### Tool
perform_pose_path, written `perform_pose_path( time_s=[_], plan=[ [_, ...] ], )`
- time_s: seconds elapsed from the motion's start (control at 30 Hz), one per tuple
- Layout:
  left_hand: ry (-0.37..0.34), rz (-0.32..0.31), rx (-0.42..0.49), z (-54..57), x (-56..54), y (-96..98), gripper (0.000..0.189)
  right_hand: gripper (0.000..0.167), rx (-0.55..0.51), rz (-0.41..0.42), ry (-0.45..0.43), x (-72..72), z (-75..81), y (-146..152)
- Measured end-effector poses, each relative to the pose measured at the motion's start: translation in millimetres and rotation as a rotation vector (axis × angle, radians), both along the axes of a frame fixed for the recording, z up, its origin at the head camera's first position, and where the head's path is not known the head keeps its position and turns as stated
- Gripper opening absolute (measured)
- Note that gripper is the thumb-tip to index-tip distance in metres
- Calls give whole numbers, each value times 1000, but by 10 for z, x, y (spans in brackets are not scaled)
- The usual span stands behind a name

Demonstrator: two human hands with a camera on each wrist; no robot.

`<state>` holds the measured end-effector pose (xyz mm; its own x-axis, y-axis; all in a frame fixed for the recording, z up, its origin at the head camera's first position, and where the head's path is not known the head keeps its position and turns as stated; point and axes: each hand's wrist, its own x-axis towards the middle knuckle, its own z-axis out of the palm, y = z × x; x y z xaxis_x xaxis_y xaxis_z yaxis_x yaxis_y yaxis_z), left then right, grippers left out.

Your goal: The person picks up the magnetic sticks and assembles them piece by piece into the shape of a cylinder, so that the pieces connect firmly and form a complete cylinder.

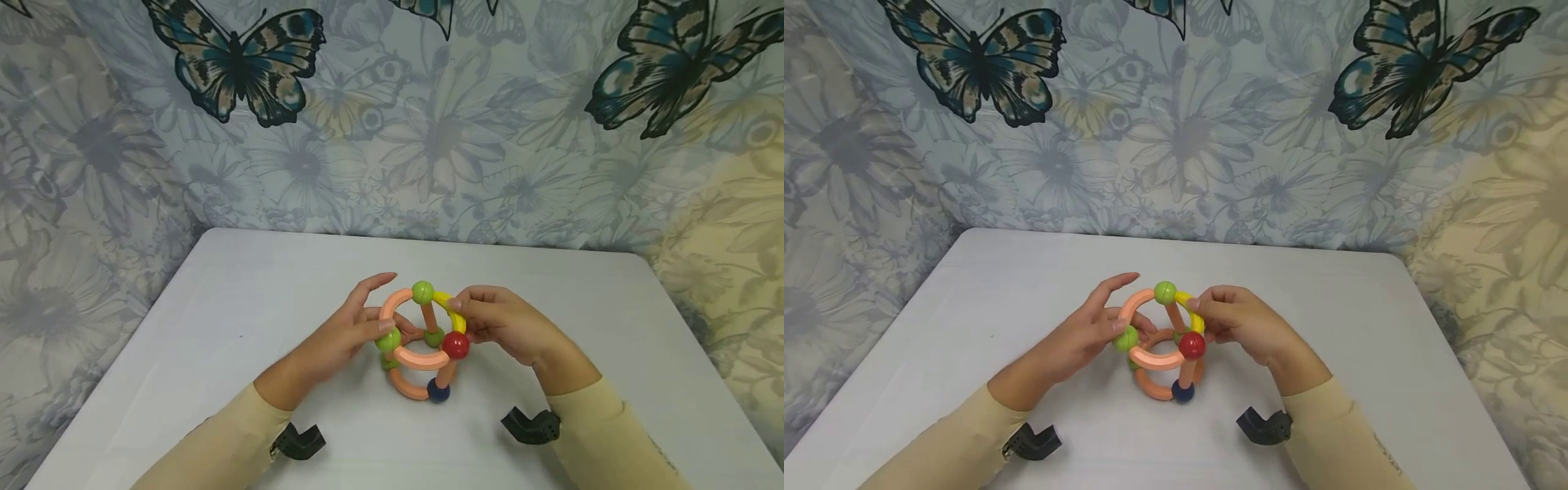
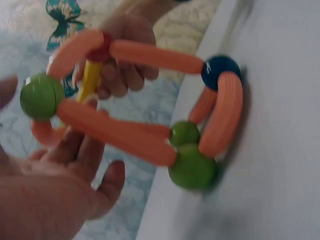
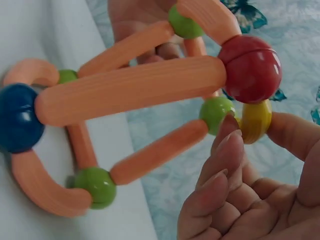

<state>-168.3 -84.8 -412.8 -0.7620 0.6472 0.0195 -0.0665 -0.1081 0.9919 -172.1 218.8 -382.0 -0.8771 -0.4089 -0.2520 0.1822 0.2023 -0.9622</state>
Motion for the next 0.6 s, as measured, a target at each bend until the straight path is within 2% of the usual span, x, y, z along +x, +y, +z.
perform_pose_path(
  time_s=[0.1,0.17,0.23,0.33,0.6],
  plan=[
    [62,-141,52,-103,-36,-129,82,35,-54,1,-28,36,-69,-51],
    [71,-191,87,-154,-52,-171,84,34,-103,20,-28,74,-103,-82],
    [73,-210,105,-169,-61,-183,84,32,-147,32,-18,105,-123,-97],
    [69,-199,108,-161,-76,-163,80,26,-187,24,0,129,-143,-93],
    [65,-225,106,-121,-99,-49,73,20,-249,11,-15,235,-180,61]
  ],
)
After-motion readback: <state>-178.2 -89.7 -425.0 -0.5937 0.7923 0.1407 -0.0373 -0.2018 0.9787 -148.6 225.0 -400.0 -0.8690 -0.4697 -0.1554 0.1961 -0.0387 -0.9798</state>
